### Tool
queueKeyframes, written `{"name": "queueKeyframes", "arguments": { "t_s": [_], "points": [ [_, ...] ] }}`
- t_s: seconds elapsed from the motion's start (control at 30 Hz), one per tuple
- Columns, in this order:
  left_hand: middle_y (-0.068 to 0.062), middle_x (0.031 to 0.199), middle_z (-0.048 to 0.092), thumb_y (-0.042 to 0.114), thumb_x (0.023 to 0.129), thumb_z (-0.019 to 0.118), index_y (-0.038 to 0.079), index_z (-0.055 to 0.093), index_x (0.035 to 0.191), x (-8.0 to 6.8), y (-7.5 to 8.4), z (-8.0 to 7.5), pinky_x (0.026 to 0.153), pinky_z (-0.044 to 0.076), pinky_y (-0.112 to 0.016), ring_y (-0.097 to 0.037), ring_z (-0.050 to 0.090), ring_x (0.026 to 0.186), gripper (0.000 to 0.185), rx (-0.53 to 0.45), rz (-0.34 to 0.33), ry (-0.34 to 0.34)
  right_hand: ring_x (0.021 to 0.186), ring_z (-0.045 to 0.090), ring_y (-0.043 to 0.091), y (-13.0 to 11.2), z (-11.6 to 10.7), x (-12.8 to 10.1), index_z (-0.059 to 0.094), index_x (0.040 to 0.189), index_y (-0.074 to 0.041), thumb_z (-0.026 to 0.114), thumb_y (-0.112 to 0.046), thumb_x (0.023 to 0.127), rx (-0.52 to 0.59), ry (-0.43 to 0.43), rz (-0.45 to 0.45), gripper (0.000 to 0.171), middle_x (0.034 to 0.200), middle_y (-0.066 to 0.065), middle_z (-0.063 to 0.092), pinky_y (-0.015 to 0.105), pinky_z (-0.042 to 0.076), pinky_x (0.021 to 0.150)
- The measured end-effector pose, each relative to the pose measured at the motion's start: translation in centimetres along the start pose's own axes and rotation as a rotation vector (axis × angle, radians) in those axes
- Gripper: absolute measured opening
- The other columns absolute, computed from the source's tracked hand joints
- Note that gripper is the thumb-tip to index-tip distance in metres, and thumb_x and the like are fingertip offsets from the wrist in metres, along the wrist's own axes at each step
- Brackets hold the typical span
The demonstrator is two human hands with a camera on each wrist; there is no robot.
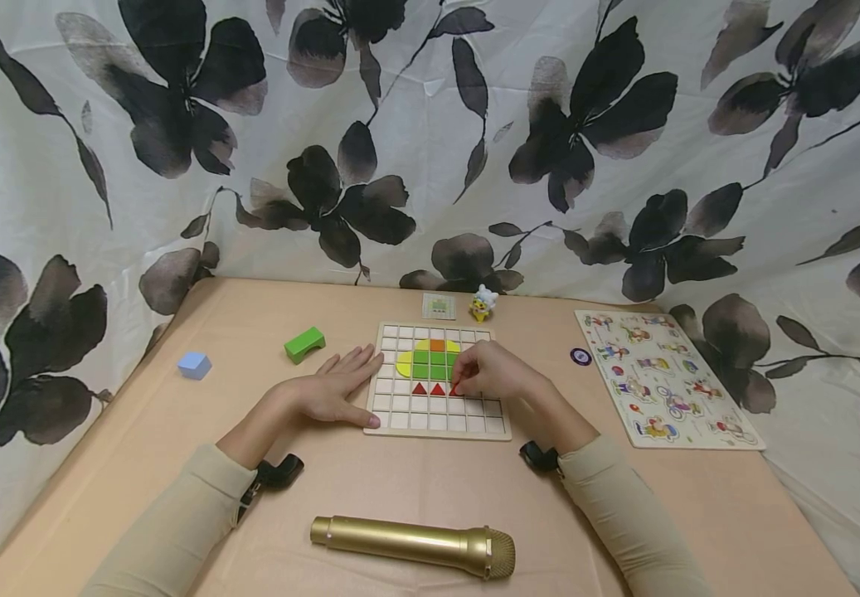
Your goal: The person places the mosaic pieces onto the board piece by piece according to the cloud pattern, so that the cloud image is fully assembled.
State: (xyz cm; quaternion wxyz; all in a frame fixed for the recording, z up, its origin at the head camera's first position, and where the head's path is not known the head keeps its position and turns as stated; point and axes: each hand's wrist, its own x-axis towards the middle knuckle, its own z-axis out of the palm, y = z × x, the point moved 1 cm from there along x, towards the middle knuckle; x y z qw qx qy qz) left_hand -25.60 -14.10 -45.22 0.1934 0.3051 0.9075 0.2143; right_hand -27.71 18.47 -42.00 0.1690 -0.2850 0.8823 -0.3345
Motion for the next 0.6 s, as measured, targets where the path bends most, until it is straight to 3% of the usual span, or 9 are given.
{"name": "queueKeyframes", "arguments": {
  "t_s": [0.27, 0.43, 0.6],
  "points": [
    [-0.018, 0.175, -0.009, 0.072, 0.086, 0.069, 0.011, 0.007, 0.169, -0.1, 0.4, -0.3, 0.127, -0.007, -0.065, -0.041, -0.009, 0.161, 0.120, -0.028, 0.040, 0.004, 0.074, 0.058, 0.012, 0.2, 0.0, -0.4, 0.081, 0.097, -0.009, 0.082, -0.005, 0.088, -0.032, 0.002, -0.012, 0.010, 0.081, -0.003, 0.071, 0.022, 0.050, 0.065],
    [-0.021, 0.175, -0.007, 0.068, 0.088, 0.070, 0.008, 0.007, 0.168, -0.3, 1.0, -0.6, 0.127, -0.004, -0.065, -0.042, -0.008, 0.162, 0.118, -0.006, 0.019, -0.008, 0.078, 0.058, 0.014, 0.5, -0.1, -0.7, 0.081, 0.102, -0.010, 0.081, -0.007, 0.090, -0.049, 0.003, -0.010, 0.013, 0.085, -0.002, 0.072, 0.023, 0.050, 0.067],
    [-0.024, 0.174, 0.001, 0.062, 0.092, 0.070, 0.003, 0.013, 0.167, -0.2, 2.0, -0.8, 0.129, 0.001, -0.063, -0.042, -0.002, 0.162, 0.111, 0.029, 0.007, 0.017, 0.091, 0.061, 0.017, 0.8, -0.5, -1.3, 0.078, 0.116, -0.008, 0.076, -0.015, 0.095, -0.100, 0.103, -0.025, 0.022, 0.104, 0.003, 0.075, 0.029, 0.052, 0.078]
  ]
}}
